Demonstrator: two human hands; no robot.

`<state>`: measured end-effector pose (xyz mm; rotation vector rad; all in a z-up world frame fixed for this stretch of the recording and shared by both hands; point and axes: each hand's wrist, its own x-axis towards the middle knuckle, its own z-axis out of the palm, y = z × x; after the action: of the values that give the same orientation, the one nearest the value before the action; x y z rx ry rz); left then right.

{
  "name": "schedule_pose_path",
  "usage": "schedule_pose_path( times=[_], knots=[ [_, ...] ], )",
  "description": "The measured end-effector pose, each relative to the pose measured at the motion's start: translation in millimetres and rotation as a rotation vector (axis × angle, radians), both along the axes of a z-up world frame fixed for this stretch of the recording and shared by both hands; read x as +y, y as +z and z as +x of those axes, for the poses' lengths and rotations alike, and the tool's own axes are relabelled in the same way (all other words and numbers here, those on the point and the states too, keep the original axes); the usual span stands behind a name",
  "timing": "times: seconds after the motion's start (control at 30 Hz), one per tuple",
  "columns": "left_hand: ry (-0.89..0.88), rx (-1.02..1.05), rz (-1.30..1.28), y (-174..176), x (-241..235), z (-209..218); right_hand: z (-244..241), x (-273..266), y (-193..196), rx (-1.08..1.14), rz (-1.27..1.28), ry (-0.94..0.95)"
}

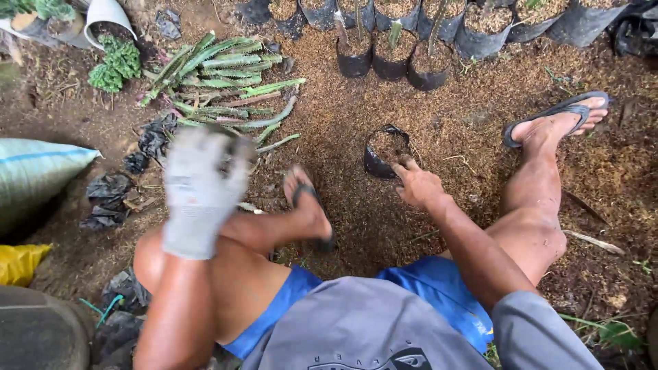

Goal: Potting cactus cuttings into small black plastic nursery bags using a soil and mulch mixture while sitting on the ground.

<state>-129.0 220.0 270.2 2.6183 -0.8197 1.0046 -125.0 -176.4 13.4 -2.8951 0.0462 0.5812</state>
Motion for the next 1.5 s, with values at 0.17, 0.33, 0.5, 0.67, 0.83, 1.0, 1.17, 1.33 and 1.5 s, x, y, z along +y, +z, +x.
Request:
schedule_pose_path(
  times=[0.17,0.33,0.5,0.67,0.83,1.0,1.17,1.33,1.5],
  knots=[
    [0.238,-0.028,0.088,22.5,47.8,18.7,7.7,-40.9,43.9,-0.019,0.024,0.039],
    [0.353,0.171,0.171,-14.6,62.3,120.2,17.1,-131.0,82.5,-0.125,0.070,-0.221],
    [0.421,0.387,0.333,-109.9,49.9,273.5,6.1,-269.9,-32.8,-0.657,-0.607,-0.199],
    [0.482,0.714,0.290,-223.7,22.4,389.4,-8.8,-360.3,-138.5,-0.175,-0.623,-0.164],
    [0.551,0.818,0.198,-305.8,9.0,453.4,-10.3,-353.1,-154.7,-0.291,-0.631,-0.124],
    [0.514,0.777,0.508,-333.3,6.2,511.0,2.0,-324.1,-113.5,-0.584,-0.034,-0.090],
    [0.485,0.733,0.534,-365.9,14.9,545.9,17.2,-327.9,-147.2,-0.528,0.464,-0.169],
    [0.413,0.465,0.451,-372.2,35.5,520.4,3.4,-341.0,-155.3,-0.567,0.204,-0.136],
    [0.150,0.219,0.448,-340.7,97.7,454.2,-33.8,-412.2,-242.4,-0.497,0.710,-0.410]
  ],
)
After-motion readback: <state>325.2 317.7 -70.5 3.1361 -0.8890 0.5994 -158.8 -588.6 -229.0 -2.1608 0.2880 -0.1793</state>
